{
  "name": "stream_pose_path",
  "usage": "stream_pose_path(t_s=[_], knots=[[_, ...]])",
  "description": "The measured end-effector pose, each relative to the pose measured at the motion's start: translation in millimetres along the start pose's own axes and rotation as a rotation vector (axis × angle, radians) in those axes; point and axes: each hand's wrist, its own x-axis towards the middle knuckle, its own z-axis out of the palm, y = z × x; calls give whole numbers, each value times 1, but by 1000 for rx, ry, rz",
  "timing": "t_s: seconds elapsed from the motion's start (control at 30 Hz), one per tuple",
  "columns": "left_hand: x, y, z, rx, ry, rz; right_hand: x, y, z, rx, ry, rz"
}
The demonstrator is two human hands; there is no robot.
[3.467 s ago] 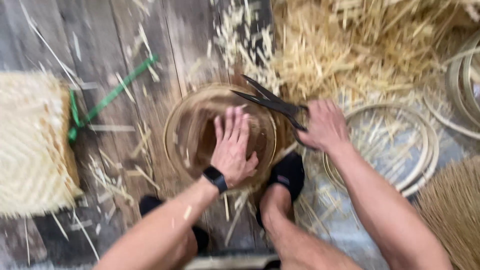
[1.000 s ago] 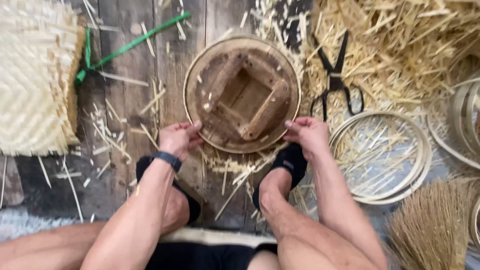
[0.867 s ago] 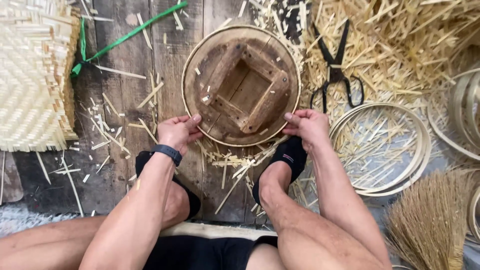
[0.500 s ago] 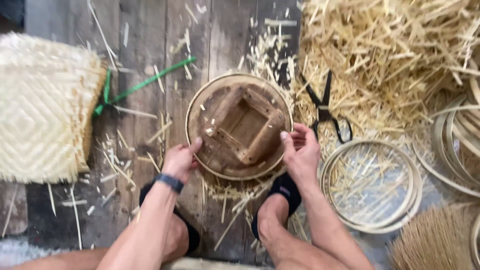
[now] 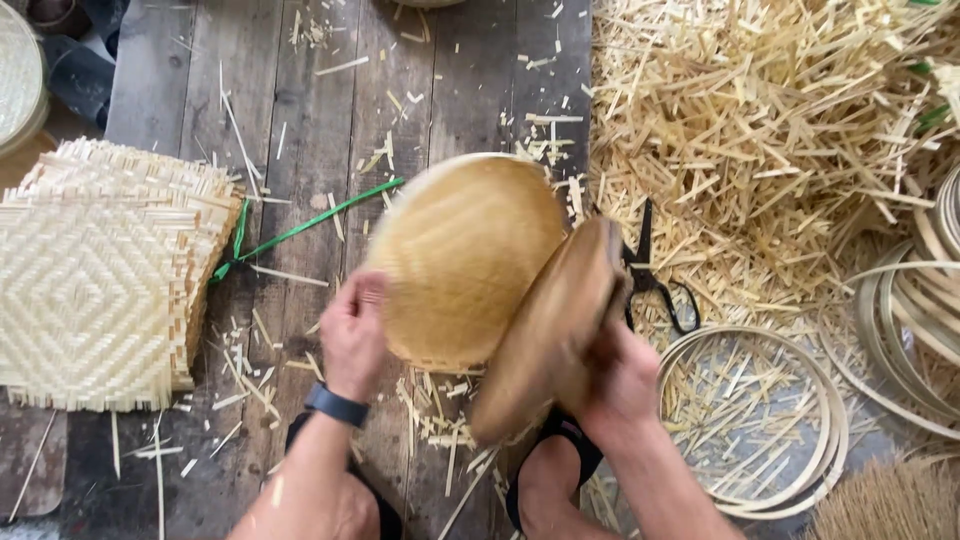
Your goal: The person repeatedly places a circular bamboo frame onto a woven mat, presses it into a wooden mold, and trims the excess mat material around the frame using shears. The person then removes the trimmed base and repeats the process with new mats.
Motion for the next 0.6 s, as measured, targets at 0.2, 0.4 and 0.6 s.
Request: stream_pose_path(t_s=[0.2,0.4,0.6], knots=[[72,-81,-28,-203,-77,-736,-35,-17,-62,104,62,-129],[217,-1,20,-443,-94,-432,-47,-47,-45,50,299,-370],[236,46,79,-425,-39,8,-39,-39,-45,-23,354,-437]])
